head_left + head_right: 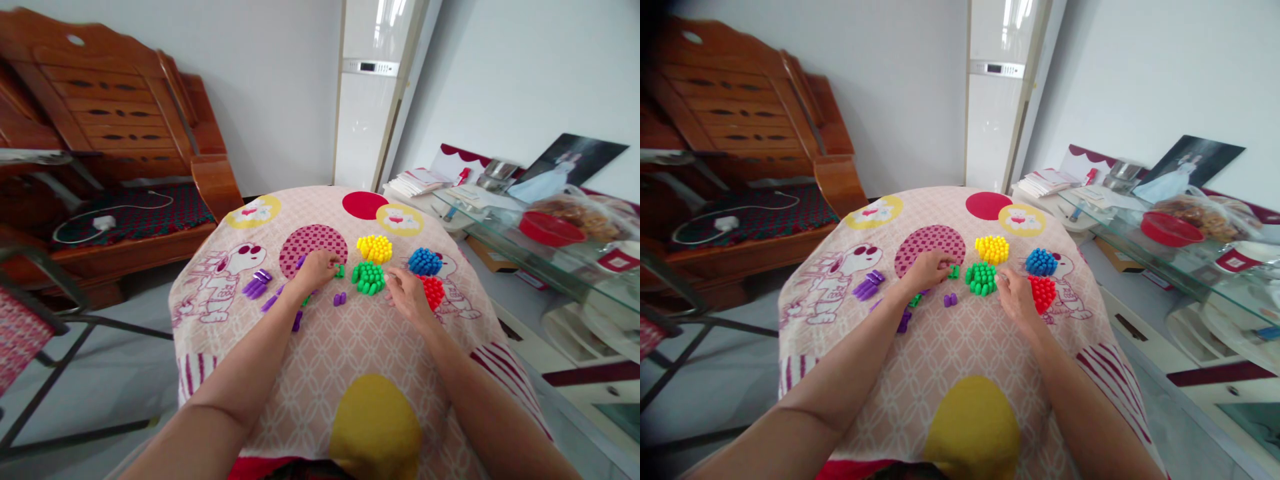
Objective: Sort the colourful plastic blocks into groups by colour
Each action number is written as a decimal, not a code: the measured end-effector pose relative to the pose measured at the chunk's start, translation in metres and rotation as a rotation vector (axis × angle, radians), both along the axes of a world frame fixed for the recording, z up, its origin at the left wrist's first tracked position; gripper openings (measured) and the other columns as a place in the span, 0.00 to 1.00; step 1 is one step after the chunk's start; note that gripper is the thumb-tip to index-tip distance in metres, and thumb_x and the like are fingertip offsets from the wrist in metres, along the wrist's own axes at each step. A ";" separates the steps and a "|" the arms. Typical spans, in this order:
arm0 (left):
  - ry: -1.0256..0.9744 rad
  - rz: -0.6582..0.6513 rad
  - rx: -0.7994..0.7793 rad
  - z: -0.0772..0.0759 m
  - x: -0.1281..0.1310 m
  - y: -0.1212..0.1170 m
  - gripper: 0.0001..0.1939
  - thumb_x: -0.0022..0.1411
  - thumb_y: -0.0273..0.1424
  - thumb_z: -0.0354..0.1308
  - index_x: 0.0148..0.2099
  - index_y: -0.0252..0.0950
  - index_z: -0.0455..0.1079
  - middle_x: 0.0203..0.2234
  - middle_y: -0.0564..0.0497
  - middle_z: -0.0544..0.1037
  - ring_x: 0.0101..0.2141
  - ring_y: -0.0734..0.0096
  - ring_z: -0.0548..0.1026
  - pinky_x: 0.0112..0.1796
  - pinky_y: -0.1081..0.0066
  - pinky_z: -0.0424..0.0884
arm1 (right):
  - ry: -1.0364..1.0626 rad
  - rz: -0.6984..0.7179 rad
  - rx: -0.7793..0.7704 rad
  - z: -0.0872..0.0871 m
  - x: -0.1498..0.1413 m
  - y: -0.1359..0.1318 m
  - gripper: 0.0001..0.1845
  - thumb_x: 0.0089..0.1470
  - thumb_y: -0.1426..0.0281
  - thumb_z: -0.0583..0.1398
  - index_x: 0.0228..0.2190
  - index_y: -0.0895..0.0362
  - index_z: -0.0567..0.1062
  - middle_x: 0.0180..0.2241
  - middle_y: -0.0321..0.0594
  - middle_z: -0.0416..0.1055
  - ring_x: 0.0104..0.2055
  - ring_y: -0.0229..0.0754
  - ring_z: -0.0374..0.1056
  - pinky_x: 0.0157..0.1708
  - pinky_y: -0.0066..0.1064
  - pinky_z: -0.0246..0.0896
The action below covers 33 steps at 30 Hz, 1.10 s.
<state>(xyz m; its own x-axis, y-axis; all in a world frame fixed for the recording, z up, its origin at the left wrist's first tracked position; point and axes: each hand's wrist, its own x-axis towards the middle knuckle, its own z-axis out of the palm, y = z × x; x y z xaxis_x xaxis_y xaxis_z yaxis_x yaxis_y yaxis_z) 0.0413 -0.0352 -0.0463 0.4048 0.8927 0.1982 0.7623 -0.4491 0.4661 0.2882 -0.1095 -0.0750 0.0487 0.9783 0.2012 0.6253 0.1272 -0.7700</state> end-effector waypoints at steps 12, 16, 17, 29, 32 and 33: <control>-0.136 -0.079 -0.077 -0.003 -0.004 0.001 0.10 0.52 0.21 0.57 0.38 0.34 0.74 0.29 0.52 0.79 0.30 0.71 0.75 0.33 0.75 0.68 | -0.037 0.002 0.053 -0.003 0.002 0.002 0.21 0.60 0.58 0.53 0.45 0.58 0.77 0.28 0.41 0.77 0.25 0.43 0.73 0.26 0.33 0.69; -0.208 -0.222 -0.107 0.003 -0.005 -0.002 0.08 0.51 0.24 0.58 0.37 0.35 0.73 0.28 0.55 0.78 0.30 0.73 0.75 0.33 0.75 0.69 | -0.024 0.005 0.026 -0.001 0.000 0.000 0.21 0.60 0.59 0.53 0.45 0.58 0.76 0.27 0.41 0.77 0.22 0.43 0.72 0.25 0.34 0.69; -0.213 -0.248 -0.107 0.004 -0.003 -0.003 0.08 0.51 0.24 0.59 0.37 0.35 0.72 0.29 0.55 0.78 0.30 0.73 0.75 0.34 0.75 0.69 | -0.020 0.004 0.017 0.000 0.000 0.000 0.21 0.60 0.59 0.53 0.46 0.58 0.76 0.28 0.41 0.77 0.22 0.43 0.72 0.25 0.34 0.69; -0.164 -0.259 -0.056 0.006 0.015 -0.013 0.10 0.50 0.21 0.57 0.37 0.35 0.71 0.29 0.53 0.77 0.30 0.73 0.74 0.33 0.75 0.68 | -0.082 -0.004 0.076 0.000 0.002 0.001 0.21 0.59 0.59 0.53 0.45 0.58 0.77 0.30 0.44 0.78 0.29 0.46 0.74 0.31 0.37 0.71; -0.072 -0.197 -0.053 0.021 -0.014 -0.010 0.09 0.51 0.24 0.60 0.37 0.35 0.74 0.30 0.53 0.78 0.32 0.71 0.75 0.35 0.74 0.67 | -0.065 0.002 0.066 -0.001 0.002 0.001 0.21 0.60 0.59 0.53 0.45 0.57 0.77 0.28 0.42 0.77 0.27 0.45 0.73 0.30 0.37 0.71; -0.025 -0.170 -0.073 0.027 -0.027 -0.009 0.07 0.50 0.25 0.61 0.35 0.35 0.74 0.29 0.53 0.79 0.33 0.70 0.75 0.35 0.74 0.67 | -0.055 0.005 0.060 -0.001 0.002 0.001 0.21 0.60 0.59 0.53 0.46 0.57 0.77 0.27 0.42 0.77 0.26 0.45 0.73 0.30 0.37 0.71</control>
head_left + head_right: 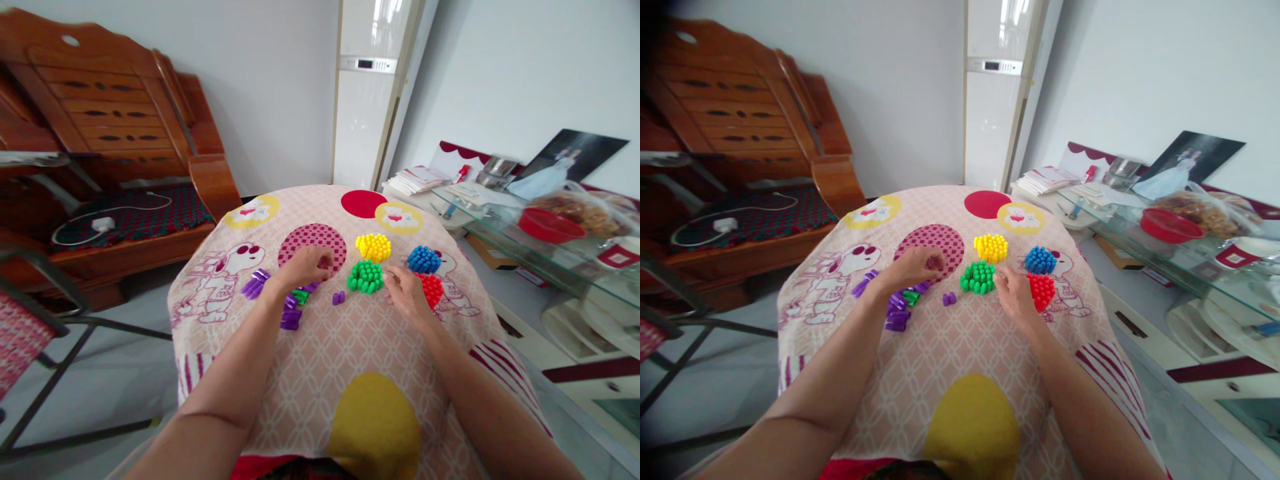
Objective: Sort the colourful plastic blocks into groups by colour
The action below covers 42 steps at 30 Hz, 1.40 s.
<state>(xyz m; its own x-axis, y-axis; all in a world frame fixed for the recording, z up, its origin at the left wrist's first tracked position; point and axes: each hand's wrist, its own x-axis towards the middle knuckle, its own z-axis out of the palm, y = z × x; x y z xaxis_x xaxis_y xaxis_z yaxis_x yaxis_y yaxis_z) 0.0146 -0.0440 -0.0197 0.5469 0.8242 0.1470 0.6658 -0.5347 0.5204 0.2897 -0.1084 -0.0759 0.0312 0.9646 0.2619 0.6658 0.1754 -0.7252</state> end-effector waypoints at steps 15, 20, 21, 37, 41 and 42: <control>0.418 0.010 -0.119 0.023 -0.040 -0.029 0.12 0.47 0.30 0.66 0.38 0.40 0.76 0.34 0.53 0.80 0.36 0.64 0.75 0.34 0.72 0.64 | 0.037 0.003 -0.048 0.002 0.000 0.000 0.21 0.59 0.59 0.53 0.45 0.58 0.76 0.26 0.42 0.76 0.25 0.44 0.73 0.26 0.35 0.69; 0.497 -0.022 -0.087 0.008 -0.033 -0.042 0.17 0.47 0.27 0.63 0.43 0.41 0.76 0.41 0.50 0.80 0.42 0.61 0.76 0.37 0.70 0.66 | 0.039 0.006 -0.032 0.000 0.001 0.000 0.21 0.59 0.59 0.54 0.45 0.59 0.76 0.27 0.42 0.76 0.25 0.44 0.73 0.27 0.34 0.69; 0.500 -0.031 -0.068 0.003 -0.031 -0.042 0.18 0.48 0.26 0.62 0.44 0.40 0.75 0.43 0.49 0.80 0.43 0.60 0.76 0.39 0.70 0.66 | 0.046 0.010 -0.036 0.000 0.001 0.000 0.22 0.59 0.59 0.53 0.45 0.59 0.76 0.26 0.42 0.76 0.24 0.44 0.73 0.26 0.34 0.69; -0.050 0.139 0.008 -0.010 0.011 -0.018 0.12 0.59 0.29 0.56 0.45 0.35 0.74 0.34 0.50 0.81 0.35 0.67 0.77 0.36 0.72 0.68 | 0.037 0.018 0.006 -0.002 -0.001 0.002 0.20 0.59 0.61 0.54 0.44 0.60 0.77 0.26 0.42 0.76 0.23 0.43 0.71 0.27 0.34 0.68; -0.130 0.148 0.014 -0.022 0.032 -0.007 0.09 0.58 0.29 0.57 0.40 0.34 0.76 0.29 0.52 0.80 0.31 0.70 0.76 0.33 0.74 0.66 | 0.020 0.027 0.037 -0.003 0.000 0.003 0.19 0.59 0.62 0.54 0.44 0.59 0.78 0.27 0.43 0.76 0.29 0.45 0.74 0.30 0.35 0.69; -0.129 0.136 0.023 -0.024 0.036 -0.004 0.08 0.58 0.29 0.56 0.37 0.34 0.76 0.28 0.52 0.80 0.30 0.71 0.75 0.32 0.74 0.66 | 0.015 0.030 0.049 -0.003 0.000 0.003 0.19 0.59 0.62 0.54 0.44 0.59 0.78 0.27 0.43 0.77 0.31 0.46 0.74 0.31 0.35 0.69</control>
<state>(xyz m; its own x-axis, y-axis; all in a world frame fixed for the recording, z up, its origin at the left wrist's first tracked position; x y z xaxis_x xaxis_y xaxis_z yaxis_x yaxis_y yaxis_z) 0.0504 -0.0481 -0.0435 0.4064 0.8846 0.2287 0.6612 -0.4575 0.5946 0.2895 -0.1055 -0.0789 0.0069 0.9511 0.3088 0.6488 0.2307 -0.7252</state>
